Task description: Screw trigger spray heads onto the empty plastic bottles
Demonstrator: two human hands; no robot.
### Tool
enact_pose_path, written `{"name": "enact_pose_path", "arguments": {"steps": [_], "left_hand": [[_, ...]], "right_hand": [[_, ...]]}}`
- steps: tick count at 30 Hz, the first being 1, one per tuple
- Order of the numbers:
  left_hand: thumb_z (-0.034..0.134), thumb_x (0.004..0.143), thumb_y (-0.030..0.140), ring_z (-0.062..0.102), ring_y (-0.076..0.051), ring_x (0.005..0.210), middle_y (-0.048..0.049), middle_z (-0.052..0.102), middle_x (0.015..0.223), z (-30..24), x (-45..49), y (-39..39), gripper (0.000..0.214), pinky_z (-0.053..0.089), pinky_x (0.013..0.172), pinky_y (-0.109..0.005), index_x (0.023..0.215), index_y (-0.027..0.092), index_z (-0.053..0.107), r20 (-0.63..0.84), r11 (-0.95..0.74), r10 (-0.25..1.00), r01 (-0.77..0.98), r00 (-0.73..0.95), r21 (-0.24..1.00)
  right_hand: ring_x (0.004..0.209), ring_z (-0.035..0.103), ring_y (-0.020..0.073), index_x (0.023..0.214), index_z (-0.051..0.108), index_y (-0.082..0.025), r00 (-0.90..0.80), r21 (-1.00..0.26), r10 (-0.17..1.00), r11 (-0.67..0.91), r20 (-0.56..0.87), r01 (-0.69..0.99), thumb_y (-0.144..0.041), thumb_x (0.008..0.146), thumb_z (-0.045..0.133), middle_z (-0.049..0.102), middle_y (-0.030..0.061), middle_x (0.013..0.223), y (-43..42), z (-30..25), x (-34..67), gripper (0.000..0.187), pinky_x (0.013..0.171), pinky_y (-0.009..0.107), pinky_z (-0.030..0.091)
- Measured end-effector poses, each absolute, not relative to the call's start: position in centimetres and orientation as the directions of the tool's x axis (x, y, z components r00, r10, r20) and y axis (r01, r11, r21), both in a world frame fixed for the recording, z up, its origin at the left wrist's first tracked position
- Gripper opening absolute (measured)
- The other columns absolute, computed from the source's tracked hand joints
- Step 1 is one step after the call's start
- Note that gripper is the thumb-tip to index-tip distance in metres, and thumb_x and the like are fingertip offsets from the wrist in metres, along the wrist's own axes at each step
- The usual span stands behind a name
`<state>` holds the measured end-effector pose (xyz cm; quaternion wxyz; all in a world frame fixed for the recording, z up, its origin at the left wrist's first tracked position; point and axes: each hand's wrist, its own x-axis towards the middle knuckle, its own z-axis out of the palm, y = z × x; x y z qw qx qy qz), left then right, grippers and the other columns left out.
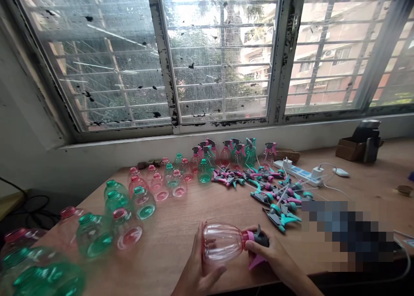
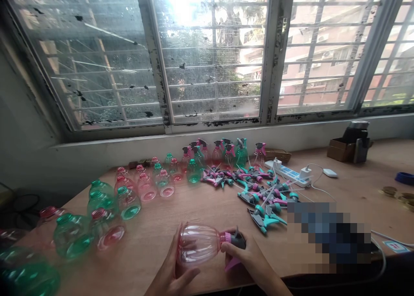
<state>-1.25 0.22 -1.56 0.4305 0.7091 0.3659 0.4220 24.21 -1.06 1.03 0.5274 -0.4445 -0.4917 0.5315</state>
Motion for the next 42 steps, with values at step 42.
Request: {"name": "enact_pose_path", "arguments": {"steps": [42], "left_hand": [[0.064, 0.090, 0.050, 0.025, -0.033, 0.151, -0.0107, 0.034, 0.162, 0.6, -0.8, -0.3, 0.082, 0.015, 0.125, -0.048, 0.156, 0.023, 0.026, 0.208, -0.260, 0.942, 0.181, 0.265, 0.948]], "right_hand": [[0.056, 0.065, 0.0189, 0.096, 0.069, -0.016, -0.023, -0.987, 1.000, 0.013, 0.017, -0.159, -0.048, 0.068, 0.087, 0.071, -0.0003, 0.066, -1.0, 0.6, 24.1, 0.046, 0.057, 0.029, 0.052]]}}
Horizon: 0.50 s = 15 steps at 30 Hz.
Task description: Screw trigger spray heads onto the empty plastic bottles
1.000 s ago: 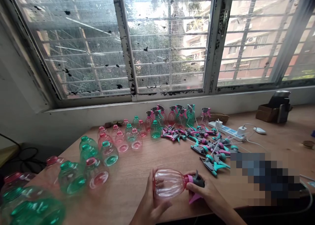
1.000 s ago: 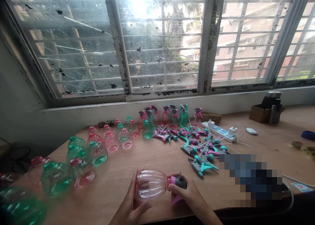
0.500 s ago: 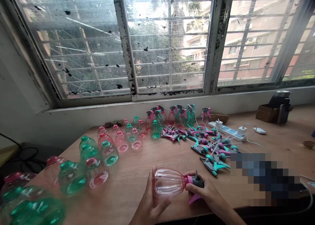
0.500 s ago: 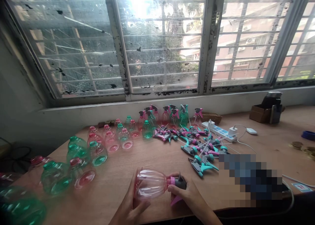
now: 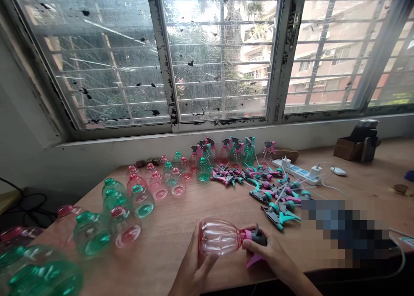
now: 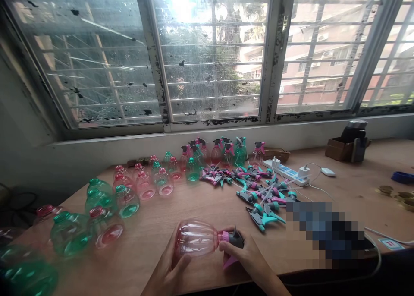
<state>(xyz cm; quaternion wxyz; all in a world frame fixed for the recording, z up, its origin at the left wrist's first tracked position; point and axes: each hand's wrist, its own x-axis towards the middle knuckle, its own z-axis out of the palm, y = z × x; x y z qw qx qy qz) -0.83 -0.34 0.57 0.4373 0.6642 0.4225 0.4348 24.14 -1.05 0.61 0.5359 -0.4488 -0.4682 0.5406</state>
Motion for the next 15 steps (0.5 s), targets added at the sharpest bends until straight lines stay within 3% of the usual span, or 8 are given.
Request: {"name": "enact_pose_path", "arguments": {"steps": [6, 11, 15], "left_hand": [[0.070, 0.088, 0.043, 0.026, -0.031, 0.151, -0.0072, 0.034, 0.162, 0.7, -1.2, 0.0, 0.079, 0.018, 0.125, -0.046, 0.155, 0.030, 0.030, 0.238, -0.301, 0.928, 0.196, 0.287, 0.933], [0.066, 0.091, 0.042, 0.049, -0.030, 0.135, -0.0087, 0.044, 0.154, -0.7, -1.3, 0.2, 0.076, 0.031, 0.119, -0.045, 0.155, 0.034, 0.026, 0.280, -0.343, 0.913, 0.189, 0.297, 0.920], [0.071, 0.086, 0.046, 0.053, -0.031, 0.129, -0.0102, 0.051, 0.145, -1.1, -1.4, 0.1, 0.087, 0.033, 0.116, -0.046, 0.156, 0.032, 0.023, 0.249, -0.293, 0.929, 0.134, 0.273, 0.947]], "right_hand": [[0.055, 0.065, 0.0185, 0.096, 0.068, -0.017, -0.031, -0.985, 0.999, 0.026, 0.031, -0.168, -0.049, 0.073, 0.083, 0.070, -0.0008, 0.064, -1.3, 1.1, 24.1, 0.042, 0.056, 0.028, 0.051], [0.054, 0.064, 0.0176, 0.093, 0.068, -0.017, -0.044, -0.983, 0.998, 0.037, 0.046, -0.178, -0.051, 0.073, 0.081, 0.070, 0.0001, 0.067, -1.3, 1.2, 24.1, 0.042, 0.054, 0.027, 0.050], [0.054, 0.064, 0.0173, 0.095, 0.068, -0.017, -0.039, -0.983, 0.998, 0.048, 0.055, -0.177, -0.050, 0.074, 0.082, 0.070, 0.0003, 0.068, -1.2, 0.8, 24.1, 0.041, 0.053, 0.027, 0.050]]}}
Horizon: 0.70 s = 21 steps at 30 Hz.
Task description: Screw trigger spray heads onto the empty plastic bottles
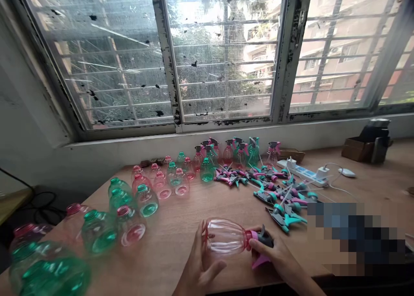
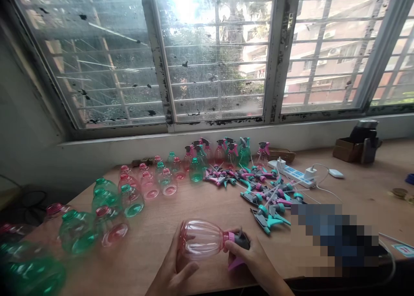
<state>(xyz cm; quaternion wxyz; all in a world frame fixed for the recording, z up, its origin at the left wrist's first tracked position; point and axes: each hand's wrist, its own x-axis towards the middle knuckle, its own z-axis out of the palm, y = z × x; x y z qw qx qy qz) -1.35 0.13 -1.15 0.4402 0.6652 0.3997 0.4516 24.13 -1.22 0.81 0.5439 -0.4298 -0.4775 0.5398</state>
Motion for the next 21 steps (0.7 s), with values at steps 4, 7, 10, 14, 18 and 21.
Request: {"name": "enact_pose_path", "arguments": {"steps": [4, 7, 10, 14, 18, 21], "left_hand": [[0.073, 0.084, 0.046, 0.057, -0.032, 0.119, -0.0113, 0.055, 0.135, -0.6, -1.5, 0.3, 0.083, 0.039, 0.111, -0.048, 0.154, 0.028, 0.032, 0.245, -0.308, 0.918, 0.170, 0.312, 0.936], [0.081, 0.078, 0.040, 0.052, -0.033, 0.127, -0.0096, 0.049, 0.143, 0.1, -1.5, 0.3, 0.085, 0.037, 0.114, -0.047, 0.151, 0.031, 0.038, 0.293, -0.363, 0.902, 0.189, 0.318, 0.912], [0.080, 0.080, 0.036, 0.042, -0.033, 0.139, -0.0066, 0.043, 0.153, 0.4, -1.4, 0.1, 0.088, 0.032, 0.119, -0.045, 0.153, 0.036, 0.032, 0.300, -0.370, 0.902, 0.199, 0.311, 0.907], [0.074, 0.086, 0.039, 0.047, -0.032, 0.137, -0.0072, 0.043, 0.155, -0.1, -1.4, -0.3, 0.090, 0.029, 0.121, -0.046, 0.157, 0.035, 0.020, 0.258, -0.331, 0.905, 0.178, 0.339, 0.927], [0.074, 0.085, 0.045, 0.043, -0.034, 0.140, -0.0106, 0.039, 0.159, -0.6, -1.4, -0.4, 0.099, 0.026, 0.122, -0.049, 0.159, 0.030, 0.010, 0.241, -0.301, 0.910, 0.138, 0.339, 0.944], [0.071, 0.087, 0.044, 0.038, -0.034, 0.144, -0.0117, 0.040, 0.158, -0.5, -1.4, -0.3, 0.091, 0.023, 0.123, -0.049, 0.159, 0.027, 0.016, 0.212, -0.282, 0.908, 0.155, 0.360, 0.947]], "right_hand": [[0.054, 0.063, 0.0164, 0.095, 0.067, -0.017, -0.051, -0.979, 0.998, 0.037, 0.048, -0.200, -0.048, 0.075, 0.082, 0.070, -0.0008, 0.063, -1.1, 0.4, 24.1, 0.040, 0.054, 0.025, 0.049], [0.053, 0.063, 0.0162, 0.095, 0.066, -0.017, -0.054, -0.974, 0.997, 0.038, 0.051, -0.223, -0.048, 0.075, 0.081, 0.070, -0.0009, 0.063, -1.0, 0.3, 24.1, 0.040, 0.053, 0.025, 0.048], [0.054, 0.064, 0.0168, 0.100, 0.065, -0.017, -0.054, -0.979, 0.997, 0.038, 0.050, -0.202, -0.047, 0.078, 0.080, 0.071, -0.0002, 0.063, -1.0, 0.4, 24.2, 0.040, 0.055, 0.026, 0.048], [0.055, 0.065, 0.0179, 0.100, 0.064, -0.017, -0.073, -0.983, 0.996, 0.032, 0.046, -0.181, -0.048, 0.080, 0.078, 0.072, 0.0007, 0.061, -1.2, 0.6, 24.3, 0.039, 0.057, 0.026, 0.048], [0.054, 0.064, 0.0179, 0.099, 0.064, -0.017, -0.077, -0.983, 0.996, 0.028, 0.043, -0.182, -0.048, 0.078, 0.079, 0.071, 0.0003, 0.060, -1.3, 0.7, 24.2, 0.040, 0.057, 0.026, 0.048], [0.054, 0.064, 0.0179, 0.097, 0.065, -0.017, -0.072, -0.986, 0.996, 0.036, 0.048, -0.165, -0.048, 0.078, 0.079, 0.071, 0.0000, 0.060, -1.4, 0.8, 24.2, 0.039, 0.056, 0.027, 0.048]]}}
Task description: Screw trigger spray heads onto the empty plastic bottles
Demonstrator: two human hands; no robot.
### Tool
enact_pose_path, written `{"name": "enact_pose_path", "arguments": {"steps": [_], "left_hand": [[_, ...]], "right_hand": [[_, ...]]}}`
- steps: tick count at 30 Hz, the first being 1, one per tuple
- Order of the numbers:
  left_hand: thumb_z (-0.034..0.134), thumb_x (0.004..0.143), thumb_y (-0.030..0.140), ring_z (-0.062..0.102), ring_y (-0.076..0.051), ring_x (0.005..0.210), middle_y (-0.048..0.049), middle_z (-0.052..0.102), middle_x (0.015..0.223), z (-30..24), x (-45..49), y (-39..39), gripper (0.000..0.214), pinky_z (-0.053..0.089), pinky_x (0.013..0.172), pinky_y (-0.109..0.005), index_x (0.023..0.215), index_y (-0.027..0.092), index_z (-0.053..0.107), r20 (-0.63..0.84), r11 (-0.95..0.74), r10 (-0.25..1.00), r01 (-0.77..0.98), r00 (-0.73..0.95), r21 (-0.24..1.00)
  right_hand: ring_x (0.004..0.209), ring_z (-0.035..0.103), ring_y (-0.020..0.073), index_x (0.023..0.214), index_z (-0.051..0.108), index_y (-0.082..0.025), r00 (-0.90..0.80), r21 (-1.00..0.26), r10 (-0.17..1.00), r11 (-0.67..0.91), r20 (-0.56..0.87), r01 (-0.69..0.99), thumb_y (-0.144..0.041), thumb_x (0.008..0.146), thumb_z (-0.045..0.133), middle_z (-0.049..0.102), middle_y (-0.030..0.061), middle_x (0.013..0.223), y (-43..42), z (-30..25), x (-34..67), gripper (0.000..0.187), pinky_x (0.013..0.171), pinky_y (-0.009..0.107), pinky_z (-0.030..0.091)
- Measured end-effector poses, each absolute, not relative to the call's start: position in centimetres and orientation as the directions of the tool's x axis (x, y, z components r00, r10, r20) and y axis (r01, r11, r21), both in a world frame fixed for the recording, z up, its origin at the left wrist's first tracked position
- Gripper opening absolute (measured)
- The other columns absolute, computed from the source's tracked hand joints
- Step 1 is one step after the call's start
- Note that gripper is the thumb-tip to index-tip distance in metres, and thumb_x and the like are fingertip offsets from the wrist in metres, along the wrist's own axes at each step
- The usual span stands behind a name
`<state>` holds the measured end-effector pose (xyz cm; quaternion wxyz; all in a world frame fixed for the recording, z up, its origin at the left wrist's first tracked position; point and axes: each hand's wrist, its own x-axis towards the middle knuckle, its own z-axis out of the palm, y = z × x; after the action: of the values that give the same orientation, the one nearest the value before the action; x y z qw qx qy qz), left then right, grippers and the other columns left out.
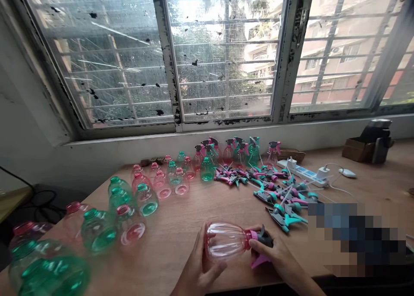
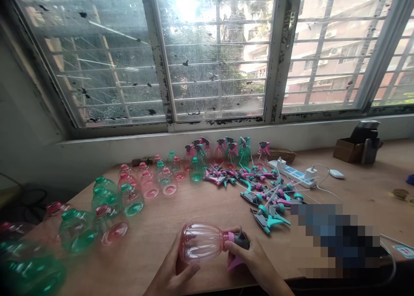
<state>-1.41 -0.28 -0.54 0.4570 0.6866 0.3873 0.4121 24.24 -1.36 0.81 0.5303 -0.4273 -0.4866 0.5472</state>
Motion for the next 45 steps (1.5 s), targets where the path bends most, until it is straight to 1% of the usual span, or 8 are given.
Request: {"name": "enact_pose_path", "arguments": {"steps": [3, 6, 12, 19, 28, 33, 38, 45], "left_hand": [[0.068, 0.089, 0.042, 0.029, -0.033, 0.149, -0.0073, 0.032, 0.164, -0.7, -1.5, 0.0, 0.084, 0.015, 0.125, -0.049, 0.157, 0.030, 0.022, 0.280, -0.349, 0.902, 0.172, 0.329, 0.921], [0.062, 0.093, 0.038, 0.035, -0.031, 0.147, -0.0054, 0.031, 0.164, -1.0, -1.7, 0.2, 0.080, 0.016, 0.125, -0.048, 0.158, 0.034, 0.015, 0.273, -0.355, 0.895, 0.192, 0.354, 0.915], [0.079, 0.080, 0.043, 0.023, -0.034, 0.152, -0.0082, 0.025, 0.166, -0.7, -1.9, 0.1, 0.107, 0.013, 0.125, -0.051, 0.159, 0.029, 0.009, 0.217, -0.303, 0.896, 0.175, 0.388, 0.937], [0.074, 0.085, 0.043, 0.021, -0.032, 0.153, -0.0051, 0.022, 0.167, -1.2, -1.9, 0.7, 0.091, 0.014, 0.126, -0.048, 0.157, 0.034, 0.019, 0.245, -0.301, 0.887, 0.086, 0.391, 0.950], [0.077, 0.082, 0.042, 0.022, -0.031, 0.153, -0.0041, 0.024, 0.167, -1.2, -1.9, 0.4, 0.099, 0.012, 0.125, -0.050, 0.158, 0.036, 0.012, 0.250, -0.309, 0.879, 0.087, 0.405, 0.947], [0.058, 0.094, 0.051, 0.021, -0.031, 0.153, -0.0082, 0.022, 0.167, -0.9, -1.8, 0.3, 0.084, 0.018, 0.124, -0.051, 0.159, 0.030, 0.009, 0.246, -0.236, 0.898, -0.074, 0.364, 0.969], [0.073, 0.086, 0.045, 0.034, -0.035, 0.147, -0.0097, 0.032, 0.164, -0.3, -1.6, 0.3, 0.084, 0.029, 0.121, -0.052, 0.156, 0.033, 0.027, 0.191, -0.121, 0.889, -0.191, 0.415, 0.974], [0.079, 0.082, 0.036, 0.025, -0.033, 0.151, -0.0066, 0.026, 0.166, 0.1, -1.5, -0.2, 0.088, 0.028, 0.122, -0.049, 0.155, 0.035, 0.029, 0.225, -0.188, 0.878, -0.128, 0.423, 0.974]], "right_hand": [[0.055, 0.064, 0.0184, 0.098, 0.066, -0.017, -0.067, -0.989, 0.997, 0.031, 0.041, -0.144, -0.049, 0.076, 0.079, 0.071, 0.0002, 0.061, -1.4, 0.9, 24.3, 0.041, 0.057, 0.027, 0.048], [0.056, 0.065, 0.0191, 0.100, 0.067, -0.016, -0.069, -0.992, 0.997, 0.012, 0.021, -0.123, -0.051, 0.075, 0.079, 0.071, -0.0001, 0.061, -1.3, 0.9, 24.3, 0.044, 0.058, 0.028, 0.049], [0.062, 0.065, 0.0197, 0.096, 0.071, -0.017, -0.031, -0.996, 0.999, 0.021, 0.024, -0.088, -0.049, 0.071, 0.083, 0.072, 0.0002, 0.068, -1.3, 1.0, 24.4, 0.043, 0.063, 0.028, 0.051], [0.065, 0.065, 0.0212, 0.098, 0.072, -0.017, -0.035, -0.997, 0.999, 0.000, 0.003, -0.082, -0.054, 0.075, 0.079, 0.073, 0.0021, 0.069, -1.2, 0.9, 24.5, 0.044, 0.065, 0.029, 0.051], [0.061, 0.064, 0.0226, 0.070, 0.072, -0.016, -0.045, -1.000, 0.999, 0.013, 0.013, -0.003, -0.067, 0.077, 0.070, 0.071, 0.0052, 0.061, -0.9, 0.4, 24.6, 0.052, 0.061, 0.030, 0.048], [0.060, 0.064, 0.0227, 0.069, 0.073, -0.015, -0.043, -1.000, 0.999, -0.002, -0.002, 0.000, -0.071, 0.076, 0.068, 0.071, 0.0059, 0.061, -1.0, 0.2, 24.7, 0.056, 0.059, 0.030, 0.048], [0.057, 0.064, 0.0229, 0.061, 0.070, -0.017, -0.047, -1.000, 0.999, -0.010, -0.010, 0.014, -0.076, 0.076, 0.063, 0.069, 0.0057, 0.057, -0.8, 0.1, 24.8, 0.061, 0.059, 0.031, 0.048], [0.057, 0.062, 0.0225, 0.061, 0.068, -0.017, -0.034, -1.000, 0.999, 0.002, 0.003, -0.027, -0.078, 0.079, 0.058, 0.067, 0.0051, 0.054, -0.8, 0.3, 24.6, 0.065, 0.059, 0.031, 0.044]]}}
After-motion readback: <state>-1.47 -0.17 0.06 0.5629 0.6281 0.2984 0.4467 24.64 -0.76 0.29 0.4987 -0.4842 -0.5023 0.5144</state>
